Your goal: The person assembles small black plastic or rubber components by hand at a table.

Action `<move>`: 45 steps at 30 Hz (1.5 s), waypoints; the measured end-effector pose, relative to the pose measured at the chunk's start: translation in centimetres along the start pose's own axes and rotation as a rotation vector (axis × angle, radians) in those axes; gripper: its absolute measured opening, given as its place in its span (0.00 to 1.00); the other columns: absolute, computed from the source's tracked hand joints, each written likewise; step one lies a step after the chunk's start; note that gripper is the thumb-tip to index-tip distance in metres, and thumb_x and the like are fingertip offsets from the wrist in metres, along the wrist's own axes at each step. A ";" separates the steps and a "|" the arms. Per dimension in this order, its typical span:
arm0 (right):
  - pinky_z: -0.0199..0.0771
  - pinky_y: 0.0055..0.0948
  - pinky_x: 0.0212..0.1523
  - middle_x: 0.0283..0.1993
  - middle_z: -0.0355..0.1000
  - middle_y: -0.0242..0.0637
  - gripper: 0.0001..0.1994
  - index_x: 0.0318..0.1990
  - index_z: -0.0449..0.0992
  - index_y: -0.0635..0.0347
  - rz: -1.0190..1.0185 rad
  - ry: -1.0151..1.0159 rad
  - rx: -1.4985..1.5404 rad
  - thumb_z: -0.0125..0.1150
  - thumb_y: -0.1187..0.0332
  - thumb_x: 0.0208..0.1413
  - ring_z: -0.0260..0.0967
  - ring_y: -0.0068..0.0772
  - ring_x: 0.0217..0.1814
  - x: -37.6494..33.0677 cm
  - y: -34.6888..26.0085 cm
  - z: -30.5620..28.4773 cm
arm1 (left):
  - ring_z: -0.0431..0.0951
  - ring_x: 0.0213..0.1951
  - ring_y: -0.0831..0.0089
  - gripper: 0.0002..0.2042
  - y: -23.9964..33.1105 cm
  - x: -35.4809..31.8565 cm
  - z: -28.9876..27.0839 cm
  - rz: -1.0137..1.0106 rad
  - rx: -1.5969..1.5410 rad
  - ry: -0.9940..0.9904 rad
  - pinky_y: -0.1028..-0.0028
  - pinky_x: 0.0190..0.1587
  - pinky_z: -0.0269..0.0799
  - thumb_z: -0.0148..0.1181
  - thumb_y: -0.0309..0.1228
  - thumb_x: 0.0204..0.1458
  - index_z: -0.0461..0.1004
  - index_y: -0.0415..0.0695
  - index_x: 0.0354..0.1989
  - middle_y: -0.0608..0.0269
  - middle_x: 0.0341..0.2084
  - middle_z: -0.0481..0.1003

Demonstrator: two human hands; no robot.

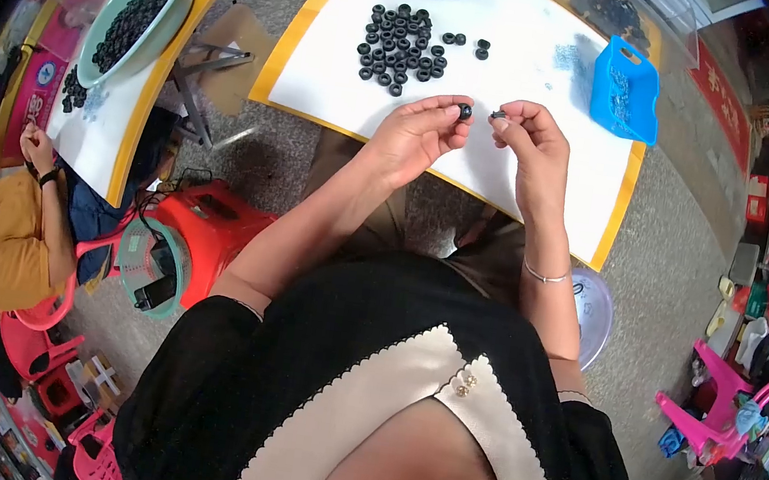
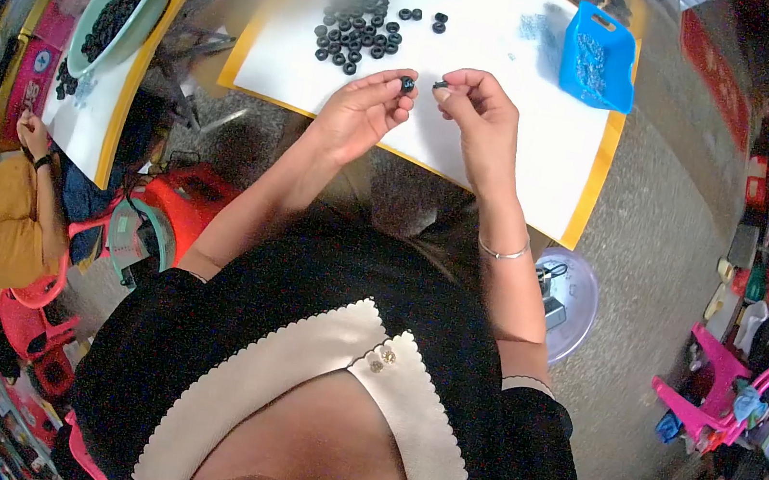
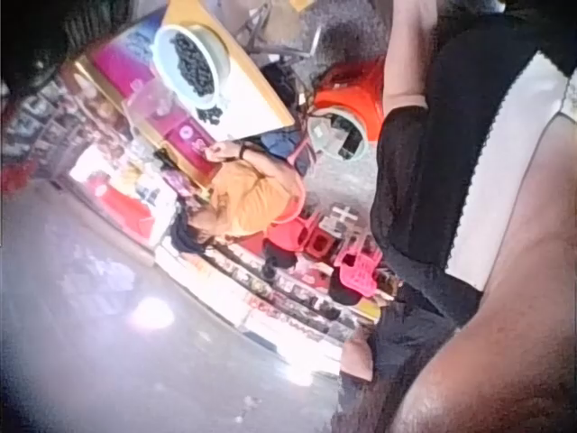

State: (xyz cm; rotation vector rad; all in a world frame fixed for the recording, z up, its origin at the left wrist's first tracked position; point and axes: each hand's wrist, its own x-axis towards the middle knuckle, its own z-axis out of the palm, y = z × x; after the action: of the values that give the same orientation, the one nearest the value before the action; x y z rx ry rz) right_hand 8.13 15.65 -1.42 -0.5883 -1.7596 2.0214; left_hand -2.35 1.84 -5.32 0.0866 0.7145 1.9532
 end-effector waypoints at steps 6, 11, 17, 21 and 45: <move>0.65 0.15 0.39 0.33 0.70 0.28 0.07 0.38 0.74 0.64 -0.139 0.010 -0.109 0.60 0.78 0.49 0.65 0.16 0.36 -1.7 -0.4 0.6 | 0.74 0.33 0.75 0.11 -0.1 -0.6 1.6 0.050 0.129 -0.049 0.75 0.39 0.72 0.53 0.24 0.54 0.70 0.33 0.45 0.59 0.32 0.74; 0.68 0.20 0.36 0.31 0.73 0.31 0.06 0.34 0.74 0.66 -0.243 0.080 -0.271 0.61 0.76 0.48 0.66 0.19 0.33 -2.3 -0.6 1.0 | 0.74 0.32 0.75 0.11 -0.1 -1.0 2.6 0.134 0.287 -0.064 0.75 0.39 0.71 0.53 0.24 0.54 0.71 0.34 0.44 0.61 0.32 0.74; 0.68 0.18 0.36 0.31 0.73 0.31 0.06 0.35 0.74 0.66 -0.289 0.109 -0.183 0.60 0.75 0.50 0.66 0.18 0.32 -2.8 -0.4 1.2 | 0.74 0.32 0.76 0.10 -0.3 -1.4 3.2 0.266 0.439 -0.054 0.77 0.39 0.71 0.54 0.24 0.54 0.71 0.35 0.44 0.61 0.31 0.74; 0.67 0.17 0.36 0.32 0.72 0.30 0.06 0.36 0.73 0.65 -0.157 0.091 0.015 0.61 0.75 0.50 0.66 0.17 0.33 -3.0 -1.4 1.2 | 0.74 0.33 0.74 0.11 0.1 -1.7 4.1 0.223 0.380 -0.052 0.73 0.40 0.71 0.53 0.23 0.53 0.70 0.35 0.46 0.60 0.31 0.74; 0.67 0.18 0.34 0.31 0.73 0.33 0.10 0.41 0.76 0.67 -0.061 0.043 0.215 0.60 0.77 0.49 0.65 0.20 0.30 -3.6 -1.6 0.1 | 0.73 0.33 0.73 0.11 0.4 -2.1 5.0 0.142 0.360 -0.065 0.72 0.38 0.71 0.53 0.25 0.54 0.70 0.35 0.45 0.58 0.31 0.74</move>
State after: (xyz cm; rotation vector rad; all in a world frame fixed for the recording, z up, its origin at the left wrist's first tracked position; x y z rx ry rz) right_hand 11.08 13.82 0.40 -0.5006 -1.4924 2.1036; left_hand 0.13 2.14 -0.44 0.4291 1.0333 1.9244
